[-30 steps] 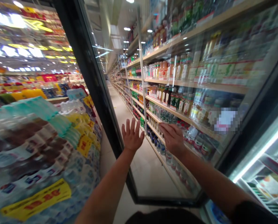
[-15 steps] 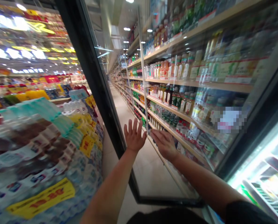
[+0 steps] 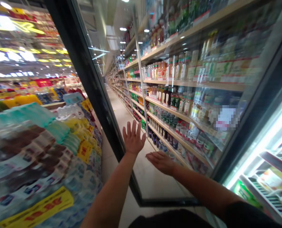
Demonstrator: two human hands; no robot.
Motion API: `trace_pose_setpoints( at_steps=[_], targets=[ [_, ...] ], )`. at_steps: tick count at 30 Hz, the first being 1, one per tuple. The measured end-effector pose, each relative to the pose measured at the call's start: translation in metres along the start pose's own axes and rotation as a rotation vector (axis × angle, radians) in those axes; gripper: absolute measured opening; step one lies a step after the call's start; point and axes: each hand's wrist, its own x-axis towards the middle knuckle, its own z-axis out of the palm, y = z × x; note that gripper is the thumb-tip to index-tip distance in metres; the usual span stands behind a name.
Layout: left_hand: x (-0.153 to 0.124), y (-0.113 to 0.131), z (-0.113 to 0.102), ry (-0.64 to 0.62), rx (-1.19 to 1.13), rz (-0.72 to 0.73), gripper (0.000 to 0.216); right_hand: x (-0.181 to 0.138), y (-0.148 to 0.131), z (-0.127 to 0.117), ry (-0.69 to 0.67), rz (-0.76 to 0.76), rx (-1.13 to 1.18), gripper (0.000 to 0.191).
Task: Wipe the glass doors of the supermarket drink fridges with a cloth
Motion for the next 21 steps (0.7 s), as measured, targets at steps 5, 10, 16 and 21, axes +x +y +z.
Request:
trace_pose_setpoints(
  at_steps=[5, 10, 16, 21],
  targets=[
    [-0.001, 0.0, 0.001, 0.007, 0.006, 0.009, 0.066, -0.029, 0.036, -0.038, -0.045, 0.083, -0.022, 0.036],
    [-0.001, 0.0, 0.003, 0.02, -0.004, 0.01, 0.067, -0.064, 0.052, -0.071, -0.058, 0.186, -0.085, 0.039],
    [-0.001, -0.003, 0.006, 0.011, -0.004, 0.008, 0.07, -0.101, 0.077, -0.106, -0.146, 0.087, -0.124, 0.039],
    [-0.001, -0.005, 0.008, 0.015, -0.001, 0.009, 0.071, -0.114, 0.1, -0.135, -0.089, 0.343, -0.283, 0.043]
  ],
)
